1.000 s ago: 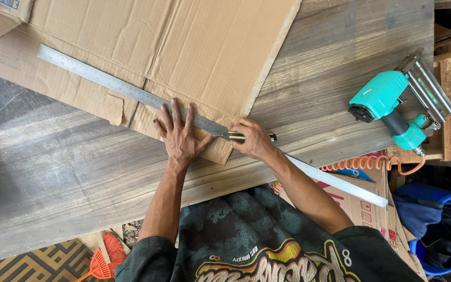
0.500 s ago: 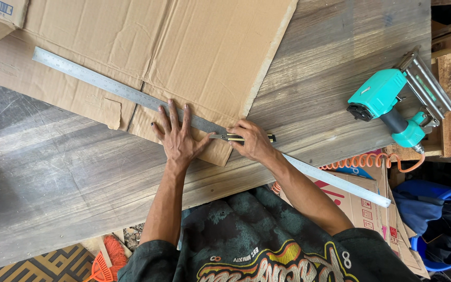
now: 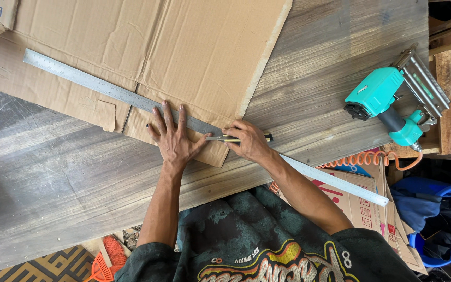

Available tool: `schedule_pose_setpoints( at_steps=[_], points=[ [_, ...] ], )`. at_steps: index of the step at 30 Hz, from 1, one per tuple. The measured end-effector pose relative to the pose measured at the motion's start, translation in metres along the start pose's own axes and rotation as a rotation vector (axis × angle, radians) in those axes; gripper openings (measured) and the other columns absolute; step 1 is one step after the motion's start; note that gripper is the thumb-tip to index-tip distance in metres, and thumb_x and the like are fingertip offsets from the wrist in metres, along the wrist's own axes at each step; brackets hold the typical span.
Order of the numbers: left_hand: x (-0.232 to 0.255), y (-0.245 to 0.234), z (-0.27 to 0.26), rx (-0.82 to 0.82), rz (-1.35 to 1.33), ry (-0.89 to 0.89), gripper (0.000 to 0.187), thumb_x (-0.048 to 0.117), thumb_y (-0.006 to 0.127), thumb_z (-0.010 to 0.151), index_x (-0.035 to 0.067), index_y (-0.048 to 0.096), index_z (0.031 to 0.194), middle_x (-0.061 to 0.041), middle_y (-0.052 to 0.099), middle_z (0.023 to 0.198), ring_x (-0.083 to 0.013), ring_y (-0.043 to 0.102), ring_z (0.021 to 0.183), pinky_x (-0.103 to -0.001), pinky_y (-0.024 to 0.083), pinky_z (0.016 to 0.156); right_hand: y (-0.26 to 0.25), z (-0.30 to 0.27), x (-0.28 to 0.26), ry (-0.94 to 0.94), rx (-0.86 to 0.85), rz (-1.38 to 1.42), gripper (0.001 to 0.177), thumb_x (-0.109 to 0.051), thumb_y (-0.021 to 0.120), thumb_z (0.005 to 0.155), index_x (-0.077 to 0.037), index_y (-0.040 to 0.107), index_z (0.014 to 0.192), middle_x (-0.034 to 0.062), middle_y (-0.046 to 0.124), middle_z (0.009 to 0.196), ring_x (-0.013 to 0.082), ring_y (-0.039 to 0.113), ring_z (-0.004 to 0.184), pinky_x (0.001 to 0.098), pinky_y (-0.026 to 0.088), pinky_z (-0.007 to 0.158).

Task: The person cuts a large flattened cardboard box on a workbench using a metal ruler as a straightedge and a utility knife. They repeatedly reposition the ruler and make straight cuts along its edge to separate sections of the cardboard.

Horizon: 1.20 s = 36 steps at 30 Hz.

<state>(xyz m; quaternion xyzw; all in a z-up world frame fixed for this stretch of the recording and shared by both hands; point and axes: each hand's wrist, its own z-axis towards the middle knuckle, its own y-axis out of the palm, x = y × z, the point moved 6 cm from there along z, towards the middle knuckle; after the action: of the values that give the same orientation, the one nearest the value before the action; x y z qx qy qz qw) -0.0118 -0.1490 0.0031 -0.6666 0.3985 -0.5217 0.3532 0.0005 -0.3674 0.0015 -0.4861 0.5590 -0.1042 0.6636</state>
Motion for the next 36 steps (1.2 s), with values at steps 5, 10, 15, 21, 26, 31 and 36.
schedule_pose_setpoints(
  at_steps=[5,10,15,21,26,31,36],
  points=[
    [0.002,0.0,-0.001,0.02,0.013,0.006,0.111,0.088,0.054,0.075,0.025,0.028,0.162,-0.02,0.01,0.17,-0.051,0.006,0.153,-0.076,0.011,0.108,0.002,-0.001,0.002,0.001,-0.008,-0.012,0.025,-0.026,0.079,0.081,-0.017,0.074,0.104,0.0089,0.066,0.102,0.0364,0.068,0.097,0.0466,0.055,0.086],
    [0.002,-0.001,-0.001,0.043,0.012,0.027,0.109,0.087,0.054,0.076,0.023,0.032,0.161,-0.021,0.012,0.169,-0.0517,0.008,0.152,-0.075,0.011,0.108,-0.002,0.002,-0.003,-0.006,-0.022,0.01,0.022,-0.025,0.077,0.084,-0.016,0.073,0.104,0.01,0.064,0.1,0.0376,0.067,0.095,0.0475,0.055,0.085],
    [0.002,-0.002,0.0,0.05,0.014,0.031,0.108,0.088,0.053,0.076,0.025,0.031,0.161,-0.021,0.012,0.169,-0.0513,0.008,0.152,-0.075,0.011,0.108,-0.003,0.003,-0.004,-0.003,-0.026,0.025,0.021,-0.025,0.077,0.084,-0.016,0.072,0.103,0.0091,0.064,0.099,0.0369,0.068,0.095,0.047,0.055,0.084],
    [0.003,-0.003,0.0,0.066,0.01,0.038,0.106,0.089,0.052,0.076,0.026,0.034,0.16,-0.02,0.013,0.169,-0.0512,0.008,0.152,-0.075,0.012,0.107,-0.005,0.004,-0.005,0.0,-0.047,0.03,0.021,-0.024,0.077,0.084,-0.016,0.072,0.103,0.0093,0.065,0.1,0.0367,0.068,0.096,0.0464,0.054,0.086],
    [0.003,-0.004,-0.001,0.065,0.016,0.038,0.107,0.088,0.054,0.076,0.026,0.033,0.16,-0.02,0.013,0.169,-0.0517,0.008,0.152,-0.076,0.012,0.107,-0.008,0.006,-0.009,0.0,-0.052,0.053,0.022,-0.021,0.078,0.082,-0.013,0.073,0.102,0.0116,0.065,0.098,0.0386,0.068,0.095,0.0482,0.054,0.085],
    [0.001,-0.002,0.0,0.053,0.017,0.03,0.108,0.088,0.054,0.074,0.028,0.031,0.161,-0.019,0.012,0.17,-0.0507,0.008,0.153,-0.076,0.013,0.107,-0.01,0.006,-0.009,0.003,-0.05,0.044,0.021,-0.022,0.078,0.083,-0.012,0.073,0.101,0.0117,0.065,0.098,0.0381,0.068,0.094,0.0481,0.055,0.085],
    [0.003,-0.004,-0.001,0.043,0.008,0.035,0.108,0.089,0.054,0.075,0.027,0.032,0.161,-0.019,0.013,0.169,-0.0511,0.009,0.152,-0.075,0.013,0.107,-0.007,0.004,-0.006,0.01,-0.067,0.048,0.022,-0.021,0.079,0.081,-0.012,0.072,0.101,0.0118,0.066,0.098,0.0377,0.068,0.096,0.0477,0.054,0.087]
  ],
)
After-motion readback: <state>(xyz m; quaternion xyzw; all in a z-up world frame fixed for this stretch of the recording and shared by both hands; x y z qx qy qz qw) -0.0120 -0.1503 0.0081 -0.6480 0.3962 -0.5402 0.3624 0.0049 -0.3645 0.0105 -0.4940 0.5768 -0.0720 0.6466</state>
